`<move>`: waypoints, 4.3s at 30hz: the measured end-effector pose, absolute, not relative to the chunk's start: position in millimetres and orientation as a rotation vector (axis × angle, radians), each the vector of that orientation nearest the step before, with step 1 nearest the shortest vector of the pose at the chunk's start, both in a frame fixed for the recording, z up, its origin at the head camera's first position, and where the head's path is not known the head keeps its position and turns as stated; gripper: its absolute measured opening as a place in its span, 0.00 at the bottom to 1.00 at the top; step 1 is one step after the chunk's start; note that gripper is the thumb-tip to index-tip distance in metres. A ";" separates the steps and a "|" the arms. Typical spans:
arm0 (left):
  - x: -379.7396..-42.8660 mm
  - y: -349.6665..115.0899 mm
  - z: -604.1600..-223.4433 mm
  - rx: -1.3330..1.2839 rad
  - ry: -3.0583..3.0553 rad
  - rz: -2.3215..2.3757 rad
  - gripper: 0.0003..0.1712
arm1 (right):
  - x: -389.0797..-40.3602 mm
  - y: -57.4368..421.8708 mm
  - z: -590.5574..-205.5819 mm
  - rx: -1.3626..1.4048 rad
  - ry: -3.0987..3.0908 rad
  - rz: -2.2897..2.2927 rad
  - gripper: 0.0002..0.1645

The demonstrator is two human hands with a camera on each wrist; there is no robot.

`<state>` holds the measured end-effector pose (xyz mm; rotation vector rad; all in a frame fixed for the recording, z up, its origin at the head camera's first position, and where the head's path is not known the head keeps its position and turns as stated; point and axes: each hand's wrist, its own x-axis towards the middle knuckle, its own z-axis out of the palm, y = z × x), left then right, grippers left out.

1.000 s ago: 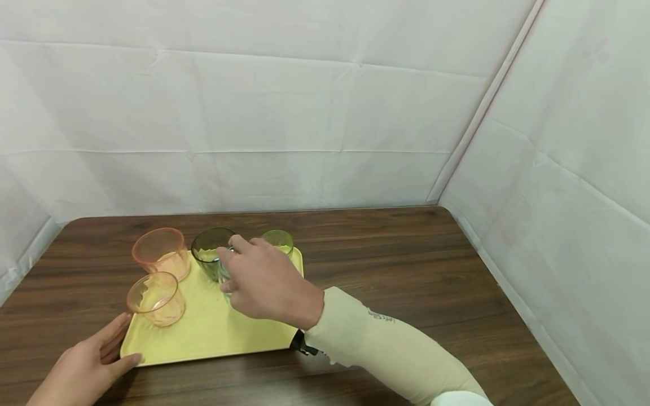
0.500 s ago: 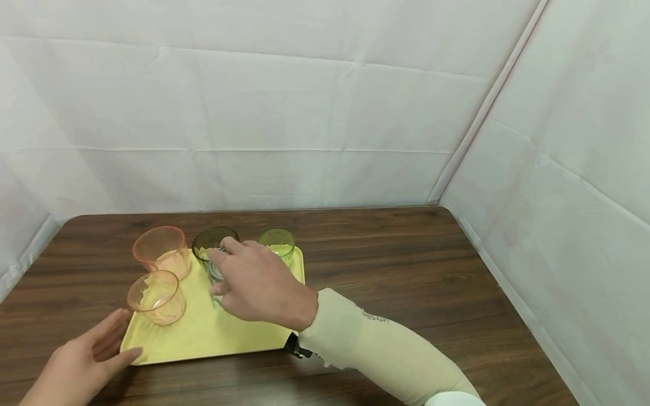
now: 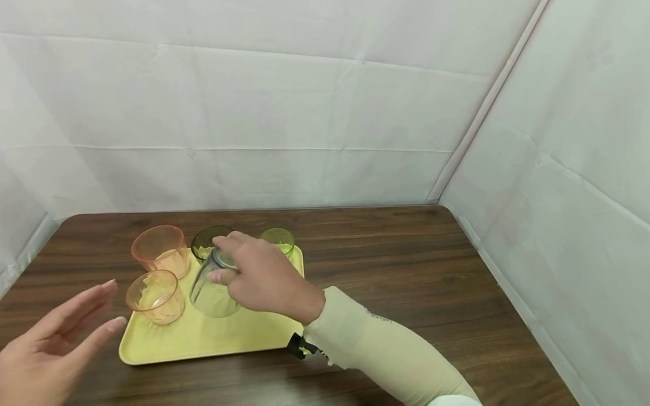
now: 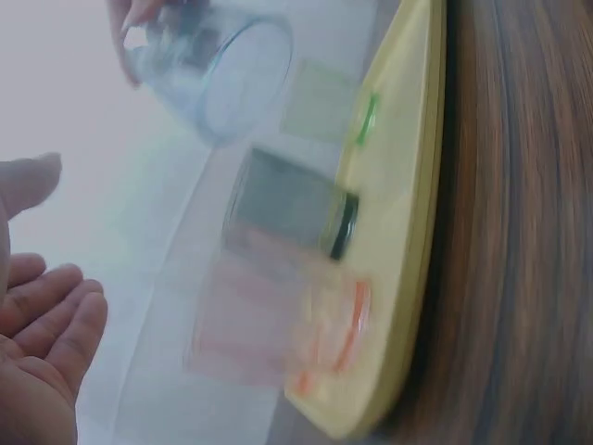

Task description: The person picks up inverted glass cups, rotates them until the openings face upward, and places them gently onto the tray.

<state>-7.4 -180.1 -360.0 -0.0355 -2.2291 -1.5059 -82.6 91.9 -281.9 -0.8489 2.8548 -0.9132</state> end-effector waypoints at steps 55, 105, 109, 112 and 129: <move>-33.3 -113.7 -351.6 -0.649 -2.117 -1.350 0.48 | -73.0 102.6 -313.9 -2.344 3.051 -0.382 0.26; -39.0 -121.9 -309.4 -0.252 -2.487 -1.636 0.52 | -71.5 94.4 -331.5 -0.962 1.936 -2.115 0.52; -42.2 -123.6 -303.0 -0.246 -2.503 -1.664 0.52 | -74.1 94.4 -324.4 -0.900 1.899 -2.101 0.52; -43.2 -125.6 -301.5 -0.235 -2.527 -1.654 0.53 | -75.4 94.2 -321.3 -0.880 1.862 -2.091 0.53; -46.9 -131.1 -303.9 -0.164 -2.638 -1.626 0.55 | -81.8 89.1 -319.7 -0.790 1.877 -2.026 0.37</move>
